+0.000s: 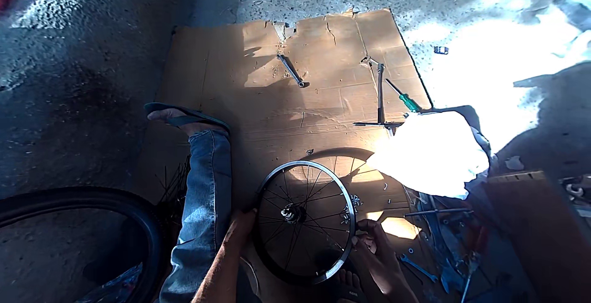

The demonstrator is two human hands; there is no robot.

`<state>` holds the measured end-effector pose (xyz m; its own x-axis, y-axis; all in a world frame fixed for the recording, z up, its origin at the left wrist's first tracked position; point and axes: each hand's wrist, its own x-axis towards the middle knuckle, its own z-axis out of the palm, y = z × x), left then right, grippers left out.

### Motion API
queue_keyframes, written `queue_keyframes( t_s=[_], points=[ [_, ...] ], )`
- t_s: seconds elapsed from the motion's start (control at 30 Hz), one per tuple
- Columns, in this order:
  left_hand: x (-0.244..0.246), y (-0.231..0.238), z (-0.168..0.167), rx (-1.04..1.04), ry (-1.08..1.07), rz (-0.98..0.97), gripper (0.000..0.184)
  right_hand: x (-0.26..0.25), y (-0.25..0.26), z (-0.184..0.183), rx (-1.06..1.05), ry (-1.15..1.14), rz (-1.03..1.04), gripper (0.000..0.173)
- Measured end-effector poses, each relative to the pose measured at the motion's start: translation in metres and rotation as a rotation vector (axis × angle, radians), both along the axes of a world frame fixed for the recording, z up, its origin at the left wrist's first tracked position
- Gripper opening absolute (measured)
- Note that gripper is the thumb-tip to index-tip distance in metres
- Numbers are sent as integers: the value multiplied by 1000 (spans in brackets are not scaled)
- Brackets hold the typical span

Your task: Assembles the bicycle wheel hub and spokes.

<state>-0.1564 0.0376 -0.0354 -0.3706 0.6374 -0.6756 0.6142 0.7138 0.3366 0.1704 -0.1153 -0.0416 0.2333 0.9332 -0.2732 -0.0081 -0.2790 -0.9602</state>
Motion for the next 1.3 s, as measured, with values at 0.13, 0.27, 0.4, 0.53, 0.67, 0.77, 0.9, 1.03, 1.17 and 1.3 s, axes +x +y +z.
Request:
queue_keyframes(
  t_s=[0.13,0.27,0.4,0.53,0.67,0.77,0.9,1.03,1.17,1.3],
  points=[
    [1,0,2,5,37,-49,45,0,1,1,10,4,-4,45],
    [2,1,4,10,58,-75,43,1,2,2,14,-3,-2,43],
    [2,-1,-2,38,43,-29,45,1,5,5,11,8,-12,42],
    [1,-5,-10,76,5,65,47,2,4,4,3,35,-23,43],
    [0,-8,-10,99,19,60,48,1,5,2,9,41,-30,42],
    [2,-7,-8,98,58,26,49,4,6,3,-8,-1,-2,37],
    [7,-8,-3,91,76,-3,47,9,5,-1,-4,-57,51,31],
    [13,-10,2,73,88,-6,51,12,3,-4,15,-67,66,30],
    [36,-20,36,339,151,-40,55,12,2,-12,184,-156,59,25],
    [74,-65,67,885,10,-441,31,15,4,-18,241,-250,79,15]
  ],
)
